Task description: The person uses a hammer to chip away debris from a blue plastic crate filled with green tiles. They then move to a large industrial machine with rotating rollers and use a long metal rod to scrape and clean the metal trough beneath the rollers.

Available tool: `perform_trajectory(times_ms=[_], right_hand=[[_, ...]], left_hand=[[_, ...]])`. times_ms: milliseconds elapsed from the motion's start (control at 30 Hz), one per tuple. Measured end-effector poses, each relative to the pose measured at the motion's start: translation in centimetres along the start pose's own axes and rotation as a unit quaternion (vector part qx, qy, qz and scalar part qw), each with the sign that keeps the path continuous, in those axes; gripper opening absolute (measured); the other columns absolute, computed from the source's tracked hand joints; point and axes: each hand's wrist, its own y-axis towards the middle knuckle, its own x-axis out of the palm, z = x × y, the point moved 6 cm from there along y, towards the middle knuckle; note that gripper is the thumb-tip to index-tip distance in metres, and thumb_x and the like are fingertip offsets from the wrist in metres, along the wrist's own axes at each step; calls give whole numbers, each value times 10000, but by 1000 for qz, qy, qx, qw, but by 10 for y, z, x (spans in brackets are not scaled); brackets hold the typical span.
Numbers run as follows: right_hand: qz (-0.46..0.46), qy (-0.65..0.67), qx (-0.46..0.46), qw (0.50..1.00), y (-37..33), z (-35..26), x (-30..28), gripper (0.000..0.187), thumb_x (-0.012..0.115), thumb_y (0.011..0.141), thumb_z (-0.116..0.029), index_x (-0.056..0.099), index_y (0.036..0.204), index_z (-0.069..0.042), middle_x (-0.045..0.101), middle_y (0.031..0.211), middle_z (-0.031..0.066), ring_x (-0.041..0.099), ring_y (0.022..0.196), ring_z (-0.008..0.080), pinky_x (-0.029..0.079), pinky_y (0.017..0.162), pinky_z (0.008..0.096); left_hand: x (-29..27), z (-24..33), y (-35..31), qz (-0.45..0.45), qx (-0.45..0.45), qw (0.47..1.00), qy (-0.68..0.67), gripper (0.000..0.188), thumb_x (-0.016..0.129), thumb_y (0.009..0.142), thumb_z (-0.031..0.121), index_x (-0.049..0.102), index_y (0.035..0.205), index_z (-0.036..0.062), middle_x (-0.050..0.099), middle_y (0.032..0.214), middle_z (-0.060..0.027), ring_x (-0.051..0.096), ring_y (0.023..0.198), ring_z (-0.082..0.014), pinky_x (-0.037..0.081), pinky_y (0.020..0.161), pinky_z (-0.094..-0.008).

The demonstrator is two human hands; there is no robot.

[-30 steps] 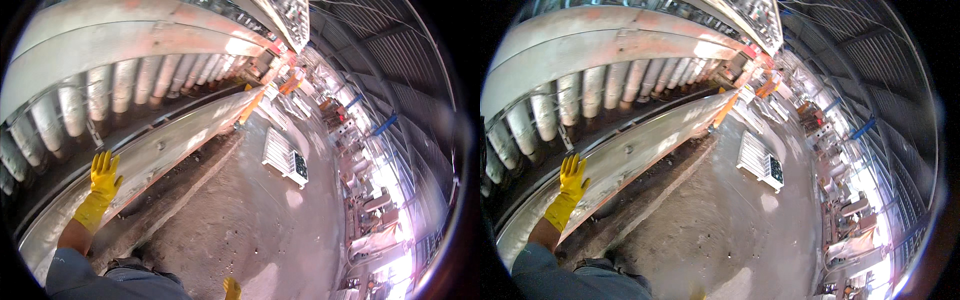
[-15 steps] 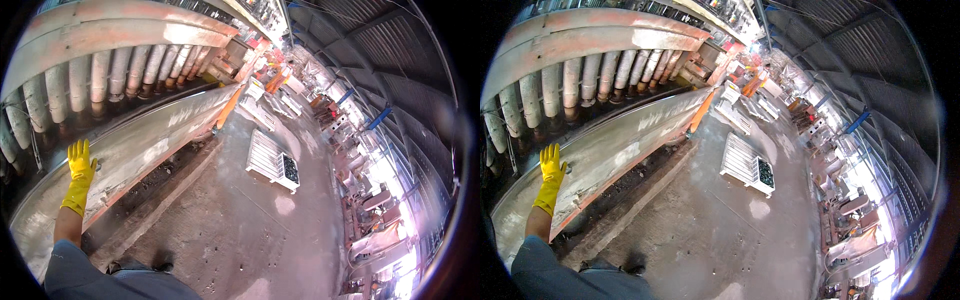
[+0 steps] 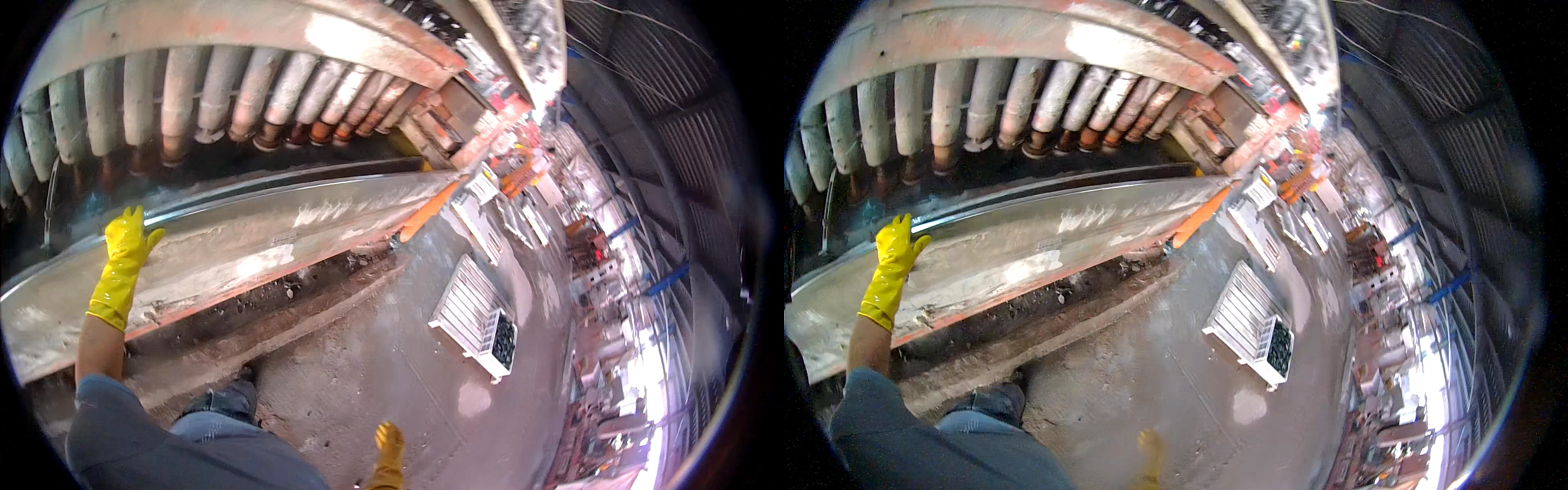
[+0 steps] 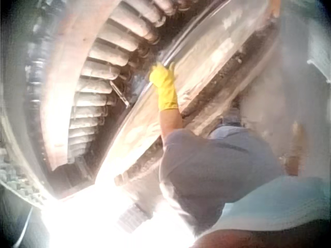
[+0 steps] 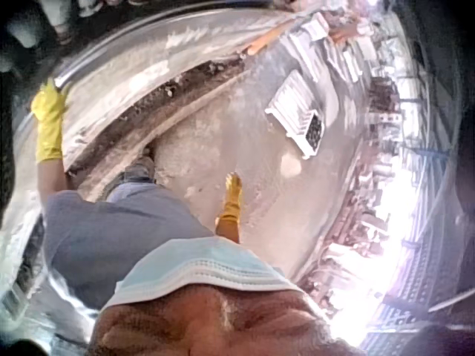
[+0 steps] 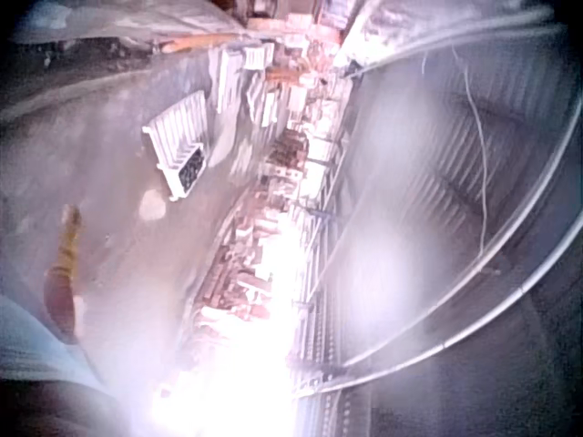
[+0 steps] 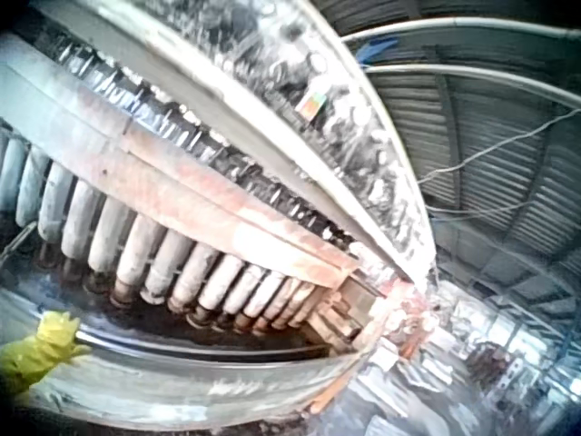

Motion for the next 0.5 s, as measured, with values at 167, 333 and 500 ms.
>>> perform_trajectory(times_ms=[167,333,500], right_hand=[[-151,-334,-89,926,24,39,110,284,650,982,-286,672,1146,-55,707,1142,119,699,1013,254,573,824,383],[-424,-589,-487,486,45,39,101,141,664,924,-221,720,955,-95,694,1137,78,685,1025,299,561,782,414],[-222,-795,-347,446,187,-34,181,164,606,884,-207,732,870,-103,734,889,135,709,832,349,554,696,477]], left_hand=[[-15,14,5,-146,-70,987,18,731,827,781,438,590,1312,-6,669,1193,-237,654,1061,-410,506,897,-486],[2,11,3,-116,-84,990,8,823,867,737,412,556,1366,-19,616,1312,-295,620,1165,-438,473,1016,-479],[-9,45,23,-53,-69,993,-74,761,795,808,476,562,1403,63,597,1378,-261,560,1277,-420,433,1070,-479]])
